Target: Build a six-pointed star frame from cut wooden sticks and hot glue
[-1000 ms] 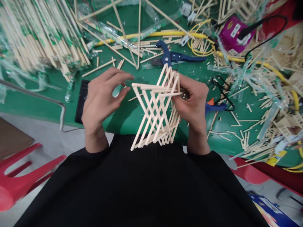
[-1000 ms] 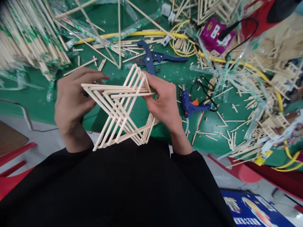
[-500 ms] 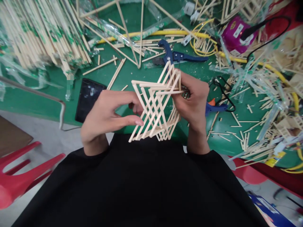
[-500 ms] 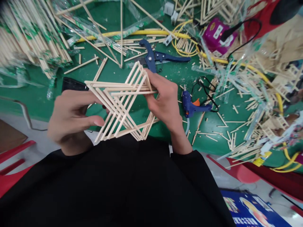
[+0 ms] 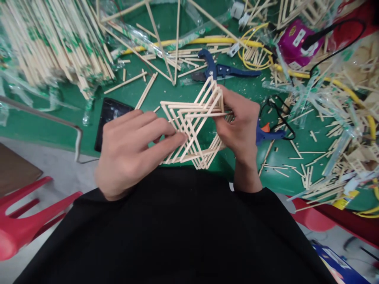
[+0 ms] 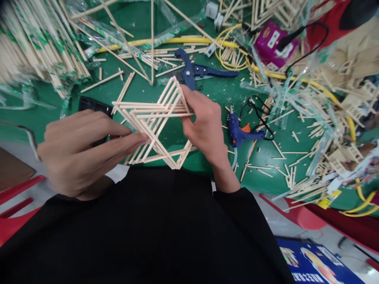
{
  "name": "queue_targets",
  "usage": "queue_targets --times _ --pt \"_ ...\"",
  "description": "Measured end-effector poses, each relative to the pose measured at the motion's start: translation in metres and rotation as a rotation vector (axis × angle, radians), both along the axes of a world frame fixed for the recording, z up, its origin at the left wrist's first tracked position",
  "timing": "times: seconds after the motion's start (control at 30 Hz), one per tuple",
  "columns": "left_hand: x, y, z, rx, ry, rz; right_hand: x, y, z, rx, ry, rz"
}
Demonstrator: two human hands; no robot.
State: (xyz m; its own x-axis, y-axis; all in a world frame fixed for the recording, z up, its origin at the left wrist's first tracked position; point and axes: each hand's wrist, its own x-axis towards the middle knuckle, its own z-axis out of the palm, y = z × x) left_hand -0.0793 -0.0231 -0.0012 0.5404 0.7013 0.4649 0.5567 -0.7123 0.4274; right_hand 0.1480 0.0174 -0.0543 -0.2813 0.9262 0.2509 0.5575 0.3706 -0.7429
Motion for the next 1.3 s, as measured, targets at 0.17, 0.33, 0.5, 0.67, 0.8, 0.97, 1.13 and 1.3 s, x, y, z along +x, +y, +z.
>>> queue_targets --times 0.17,0.33,0.5,0.67,0.8,0.97,1.13,1.3 --pt "0.002 0.001 0.004 0.051 0.055 -0.036 -0.001 -0.001 -0.001 0.029 -0.059 -0.021" --pt "0.002 -0.002 0.010 -0.054 0.122 0.002 0.000 -0.001 -0.003 0.052 -0.082 -0.006" --pt "0.004 -0.003 0.008 -0.029 0.210 0.047 0.000 -0.001 -0.003 0.063 -0.212 -0.021" --pt "0.007 -0.001 0.003 -0.003 0.251 0.048 0.000 -0.002 -0.003 0.014 -0.280 -0.043" --pt "0.007 0.002 0.004 0.005 0.229 0.076 0.002 -0.002 -0.003 -0.044 -0.272 -0.059" --pt "0.002 0.000 0.005 -0.076 0.049 0.133 0.003 -0.002 -0.003 -0.024 -0.252 -0.061" --pt "0.001 -0.001 0.002 -0.134 -0.135 0.176 0.002 -0.001 -0.003 -0.042 -0.245 -0.057" --pt "0.004 0.000 -0.007 -0.428 -0.473 0.004 -0.001 -0.001 0.000 -0.075 -0.284 -0.048"
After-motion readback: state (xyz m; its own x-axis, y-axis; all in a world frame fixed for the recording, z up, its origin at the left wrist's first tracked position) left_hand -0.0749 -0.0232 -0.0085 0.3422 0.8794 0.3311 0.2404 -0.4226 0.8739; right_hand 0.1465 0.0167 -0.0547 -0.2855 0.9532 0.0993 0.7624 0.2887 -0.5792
